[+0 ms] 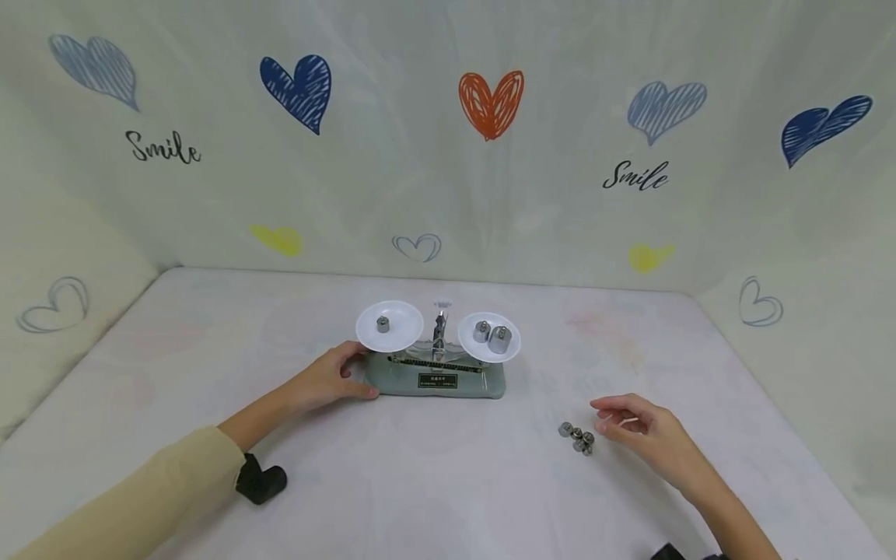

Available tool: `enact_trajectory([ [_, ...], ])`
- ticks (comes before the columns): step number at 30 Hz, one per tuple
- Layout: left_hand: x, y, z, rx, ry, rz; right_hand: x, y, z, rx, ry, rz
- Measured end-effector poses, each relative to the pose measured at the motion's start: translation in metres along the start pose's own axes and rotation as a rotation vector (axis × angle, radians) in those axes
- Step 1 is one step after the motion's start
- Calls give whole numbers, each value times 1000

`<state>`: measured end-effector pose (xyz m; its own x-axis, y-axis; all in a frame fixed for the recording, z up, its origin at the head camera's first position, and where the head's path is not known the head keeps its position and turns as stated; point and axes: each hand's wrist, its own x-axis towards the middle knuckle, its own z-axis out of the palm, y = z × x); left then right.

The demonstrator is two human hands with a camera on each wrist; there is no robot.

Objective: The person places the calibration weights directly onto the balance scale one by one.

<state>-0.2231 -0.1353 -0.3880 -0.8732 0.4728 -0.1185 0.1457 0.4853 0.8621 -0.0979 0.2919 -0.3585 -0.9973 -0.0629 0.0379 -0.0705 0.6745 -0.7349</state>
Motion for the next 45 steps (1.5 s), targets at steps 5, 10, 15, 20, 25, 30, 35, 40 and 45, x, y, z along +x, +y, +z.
enact_trajectory([
  [5, -1, 2, -1, -3, -5, 13, -2, 15, 5, 31, -57, 26],
  [10, -1, 2, -2, -10, -5, 14, -2, 22, 7, 32, -75, 11],
  [15, -1, 3, -2, -14, -7, 8, -2, 25, 8, 29, -93, -20],
  [20, -1, 2, -2, -7, -3, 13, -1, 28, 8, 25, -91, -81],
  [25, 0, 1, -2, -8, -1, 12, 0, 26, 10, 2, -83, -101],
  [30, 0, 0, -2, -12, -1, 13, 3, 26, 12, -33, -66, -129],
  [35, -1, 1, -2, -18, -1, 9, 5, 27, 14, -53, -46, -204],
  [40, -2, 1, -2, -23, -4, 0, 5, 29, 15, -62, -39, -251],
  [45, -2, 0, 0, -30, -9, -4, 3, 29, 16, -81, -30, -279],
])
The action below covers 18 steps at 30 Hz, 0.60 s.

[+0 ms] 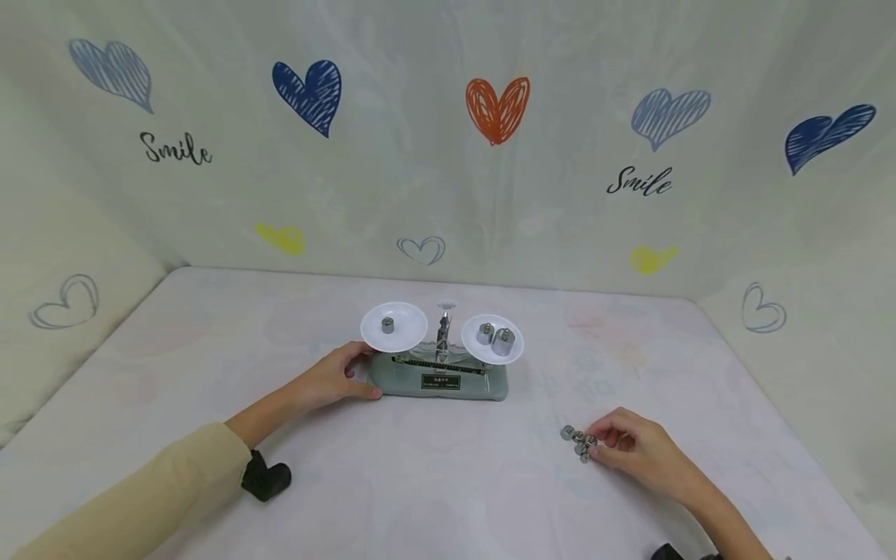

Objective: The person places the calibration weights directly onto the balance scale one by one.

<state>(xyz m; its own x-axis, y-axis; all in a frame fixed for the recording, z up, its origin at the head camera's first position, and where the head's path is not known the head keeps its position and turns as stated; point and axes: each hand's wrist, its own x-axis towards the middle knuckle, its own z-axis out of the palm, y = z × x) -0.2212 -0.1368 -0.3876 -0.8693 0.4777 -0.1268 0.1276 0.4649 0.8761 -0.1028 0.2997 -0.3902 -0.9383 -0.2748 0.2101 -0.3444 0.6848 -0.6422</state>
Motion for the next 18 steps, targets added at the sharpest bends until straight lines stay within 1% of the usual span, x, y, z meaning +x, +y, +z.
enact_trajectory([
  [6, 1, 0, 2, 8, -1, -6, 1, -5, -5, 14, -16, 47],
  [10, 1, 0, 2, 13, 4, -9, 3, -9, -10, -13, -2, 72],
  [15, 0, 1, 2, 15, 10, -12, 11, -18, -14, -45, 21, 59],
  [18, 0, 1, 1, 12, 11, -18, 17, -26, -14, -47, 29, 52],
])
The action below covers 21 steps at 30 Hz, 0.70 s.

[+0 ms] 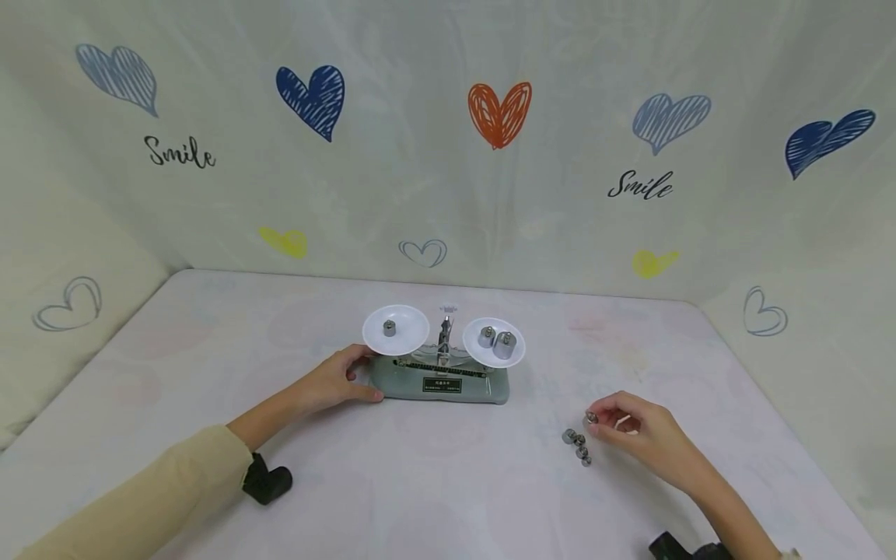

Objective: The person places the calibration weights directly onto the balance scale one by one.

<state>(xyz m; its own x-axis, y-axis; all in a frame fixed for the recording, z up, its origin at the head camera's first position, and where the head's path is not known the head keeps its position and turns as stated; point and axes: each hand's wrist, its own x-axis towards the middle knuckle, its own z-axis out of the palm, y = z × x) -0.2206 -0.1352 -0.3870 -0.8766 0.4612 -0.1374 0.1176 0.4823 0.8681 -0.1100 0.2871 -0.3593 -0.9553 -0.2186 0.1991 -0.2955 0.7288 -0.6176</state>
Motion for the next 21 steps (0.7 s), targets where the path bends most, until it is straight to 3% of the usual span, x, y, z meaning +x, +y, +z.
enact_trajectory([
  [14, -1, 1, 0, 6, -3, -5, 30, -55, 17, 109, -28, 0],
  [21, 0, 1, 0, -3, -6, -1, 47, -75, 31, 141, -51, -37],
])
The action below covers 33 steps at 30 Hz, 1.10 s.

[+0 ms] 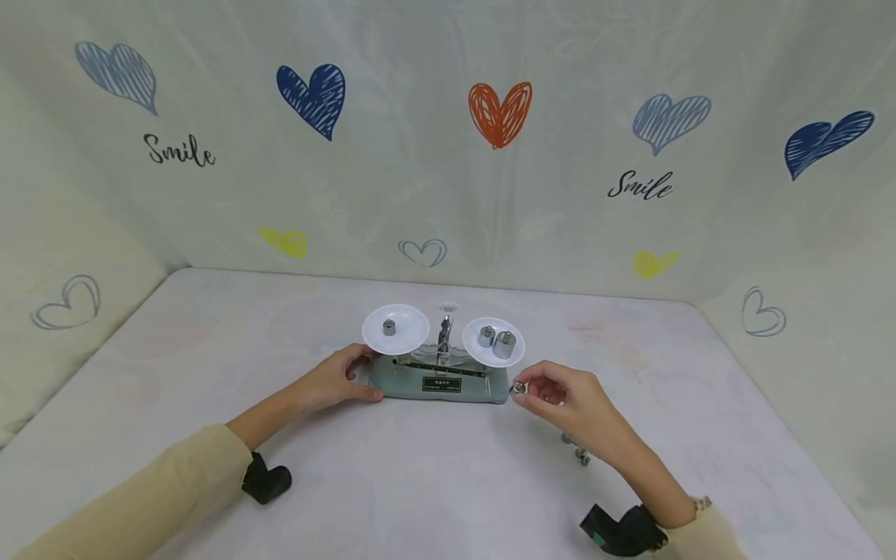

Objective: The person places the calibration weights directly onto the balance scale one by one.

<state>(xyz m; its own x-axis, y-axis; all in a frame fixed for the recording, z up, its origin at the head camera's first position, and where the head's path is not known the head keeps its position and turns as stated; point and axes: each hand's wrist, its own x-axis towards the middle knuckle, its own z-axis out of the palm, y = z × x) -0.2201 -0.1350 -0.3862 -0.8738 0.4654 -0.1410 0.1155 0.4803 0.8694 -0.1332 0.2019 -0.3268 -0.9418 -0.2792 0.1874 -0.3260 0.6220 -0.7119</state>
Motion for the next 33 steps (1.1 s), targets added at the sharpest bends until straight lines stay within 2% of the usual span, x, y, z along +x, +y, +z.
enact_trajectory([
  [21, 0, 1, -1, 19, 9, 1, 46, -52, 44, 67, -9, -34],
  [33, 0, 1, -1, 50, 11, 13, 65, -72, 67, 46, 48, -60],
])
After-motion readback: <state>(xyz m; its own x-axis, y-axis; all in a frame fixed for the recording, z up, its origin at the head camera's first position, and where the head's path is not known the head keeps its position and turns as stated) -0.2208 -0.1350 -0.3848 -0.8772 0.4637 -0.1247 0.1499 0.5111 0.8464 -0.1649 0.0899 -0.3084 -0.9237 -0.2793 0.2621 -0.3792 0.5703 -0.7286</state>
